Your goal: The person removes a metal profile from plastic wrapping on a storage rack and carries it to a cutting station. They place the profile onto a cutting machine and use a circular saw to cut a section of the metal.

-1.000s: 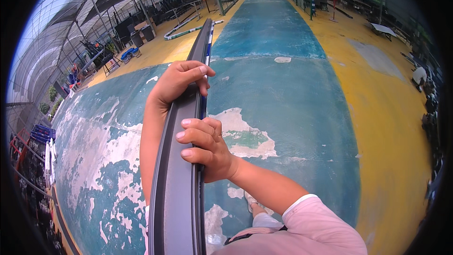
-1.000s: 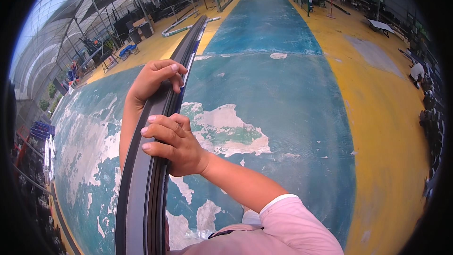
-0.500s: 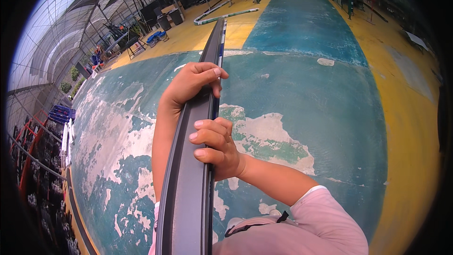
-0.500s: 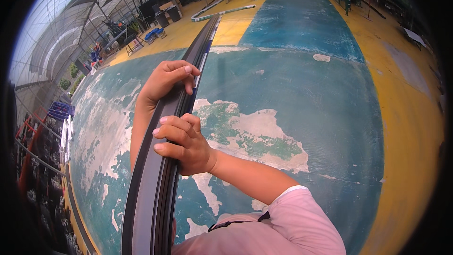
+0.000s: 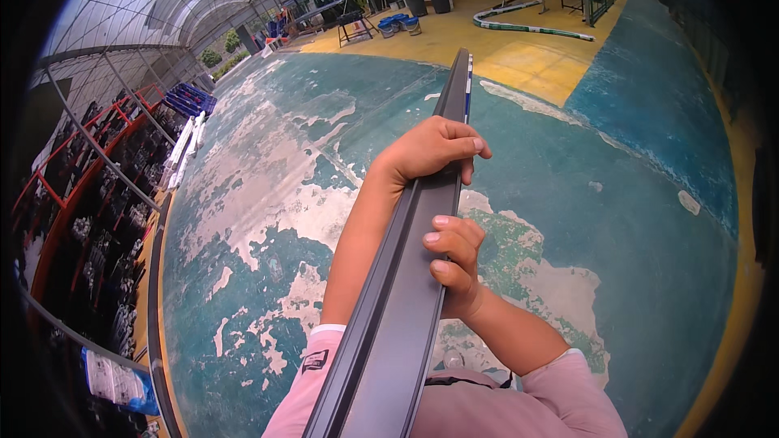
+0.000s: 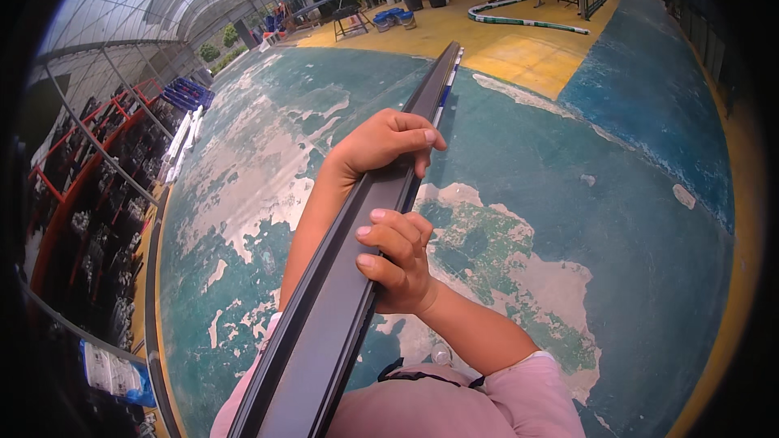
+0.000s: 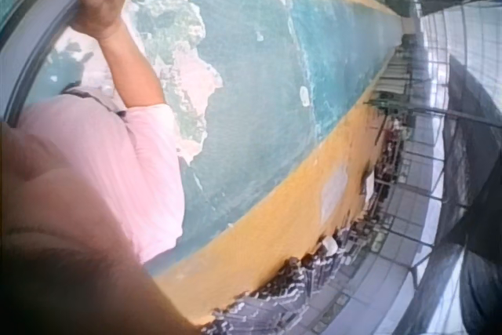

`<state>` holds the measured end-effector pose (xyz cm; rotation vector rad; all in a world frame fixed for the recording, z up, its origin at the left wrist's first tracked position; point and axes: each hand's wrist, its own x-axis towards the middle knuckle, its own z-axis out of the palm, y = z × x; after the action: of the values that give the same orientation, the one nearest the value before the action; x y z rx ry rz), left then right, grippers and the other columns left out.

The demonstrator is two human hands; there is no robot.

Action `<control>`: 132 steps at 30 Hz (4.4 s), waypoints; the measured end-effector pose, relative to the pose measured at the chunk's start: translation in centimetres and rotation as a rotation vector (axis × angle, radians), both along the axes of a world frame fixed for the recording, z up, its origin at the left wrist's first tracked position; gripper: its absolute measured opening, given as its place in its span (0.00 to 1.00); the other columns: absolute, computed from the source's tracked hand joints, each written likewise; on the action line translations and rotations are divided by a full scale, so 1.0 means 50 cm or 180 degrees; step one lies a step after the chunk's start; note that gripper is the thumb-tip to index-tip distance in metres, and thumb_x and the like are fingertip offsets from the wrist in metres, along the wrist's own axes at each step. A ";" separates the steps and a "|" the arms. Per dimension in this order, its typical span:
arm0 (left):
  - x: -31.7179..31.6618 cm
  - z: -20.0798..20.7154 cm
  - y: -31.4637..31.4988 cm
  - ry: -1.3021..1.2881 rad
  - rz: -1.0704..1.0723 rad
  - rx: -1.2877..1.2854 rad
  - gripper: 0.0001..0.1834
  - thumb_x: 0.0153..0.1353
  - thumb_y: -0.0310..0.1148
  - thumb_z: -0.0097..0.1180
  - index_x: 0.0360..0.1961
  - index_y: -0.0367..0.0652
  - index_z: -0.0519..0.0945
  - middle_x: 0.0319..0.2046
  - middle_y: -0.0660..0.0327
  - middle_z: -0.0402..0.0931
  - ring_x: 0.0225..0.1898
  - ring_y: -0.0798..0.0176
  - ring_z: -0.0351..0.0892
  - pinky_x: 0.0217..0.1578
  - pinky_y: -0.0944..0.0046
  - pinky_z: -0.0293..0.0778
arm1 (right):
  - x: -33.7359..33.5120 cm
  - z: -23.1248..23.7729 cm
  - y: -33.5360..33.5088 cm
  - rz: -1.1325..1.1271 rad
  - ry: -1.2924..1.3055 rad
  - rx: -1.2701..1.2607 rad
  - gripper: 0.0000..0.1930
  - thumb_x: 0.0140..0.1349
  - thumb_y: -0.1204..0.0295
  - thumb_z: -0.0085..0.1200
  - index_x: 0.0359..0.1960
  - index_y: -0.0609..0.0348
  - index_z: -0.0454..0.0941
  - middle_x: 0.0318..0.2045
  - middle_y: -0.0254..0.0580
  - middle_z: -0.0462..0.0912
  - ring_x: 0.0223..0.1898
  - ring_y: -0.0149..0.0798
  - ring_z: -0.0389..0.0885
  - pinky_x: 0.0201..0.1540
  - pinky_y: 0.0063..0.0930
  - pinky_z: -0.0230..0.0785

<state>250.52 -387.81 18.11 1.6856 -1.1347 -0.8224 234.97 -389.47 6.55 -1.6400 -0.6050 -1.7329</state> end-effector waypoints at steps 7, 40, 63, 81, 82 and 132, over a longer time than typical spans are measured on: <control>0.467 0.031 0.031 -0.0300 0.0343 -0.0063 0.15 0.69 0.38 0.53 0.42 0.35 0.84 0.23 0.59 0.82 0.25 0.71 0.78 0.32 0.71 0.71 | 0.464 0.026 -0.014 0.0275 0.0096 -0.0139 0.27 0.54 0.62 0.64 0.53 0.44 0.65 0.53 0.42 0.75 0.57 0.52 0.74 0.54 0.47 0.59; 3.046 0.025 0.018 -0.0042 0.1779 -0.0483 0.13 0.69 0.35 0.54 0.42 0.35 0.83 0.21 0.60 0.81 0.25 0.70 0.78 0.32 0.71 0.73 | 3.126 0.050 -0.149 0.1462 -0.0645 -0.0226 0.29 0.53 0.71 0.59 0.59 0.45 0.65 0.48 0.41 0.73 0.49 0.46 0.73 0.50 0.43 0.61; 5.042 0.150 -0.062 -0.0325 0.2019 -0.0026 0.14 0.69 0.36 0.52 0.41 0.35 0.83 0.20 0.60 0.81 0.26 0.71 0.77 0.35 0.72 0.70 | 5.110 0.155 -0.261 0.1841 -0.0206 -0.0309 0.33 0.50 0.73 0.61 0.59 0.46 0.62 0.50 0.43 0.70 0.53 0.49 0.71 0.54 0.47 0.59; 6.563 0.220 -0.219 -0.0533 0.1991 0.0100 0.15 0.69 0.37 0.52 0.41 0.35 0.83 0.20 0.60 0.81 0.25 0.70 0.78 0.36 0.71 0.71 | 6.631 0.220 -0.411 0.1799 -0.0215 -0.0398 0.34 0.49 0.76 0.61 0.60 0.45 0.61 0.48 0.41 0.71 0.52 0.48 0.72 0.54 0.46 0.58; 6.648 0.212 -0.214 -0.0510 0.1986 0.0026 0.15 0.69 0.37 0.52 0.41 0.35 0.83 0.20 0.60 0.81 0.25 0.70 0.78 0.36 0.71 0.71 | 6.715 0.215 -0.413 0.1793 -0.0193 -0.0462 0.34 0.49 0.76 0.61 0.60 0.46 0.61 0.49 0.41 0.71 0.52 0.48 0.72 0.54 0.46 0.58; 11.115 0.209 -0.333 -0.1168 0.1275 0.0534 0.16 0.71 0.39 0.53 0.45 0.37 0.85 0.19 0.66 0.77 0.24 0.74 0.75 0.33 0.73 0.70 | 10.286 -0.791 -0.983 -0.1008 0.8536 -0.0581 0.25 0.61 0.54 0.58 0.50 0.61 0.82 0.52 0.53 0.82 0.54 0.51 0.80 0.57 0.42 0.72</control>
<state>806.24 -404.46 28.54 2.1752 -0.9308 -0.3711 749.26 -438.61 -32.99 -2.3358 0.8504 1.2484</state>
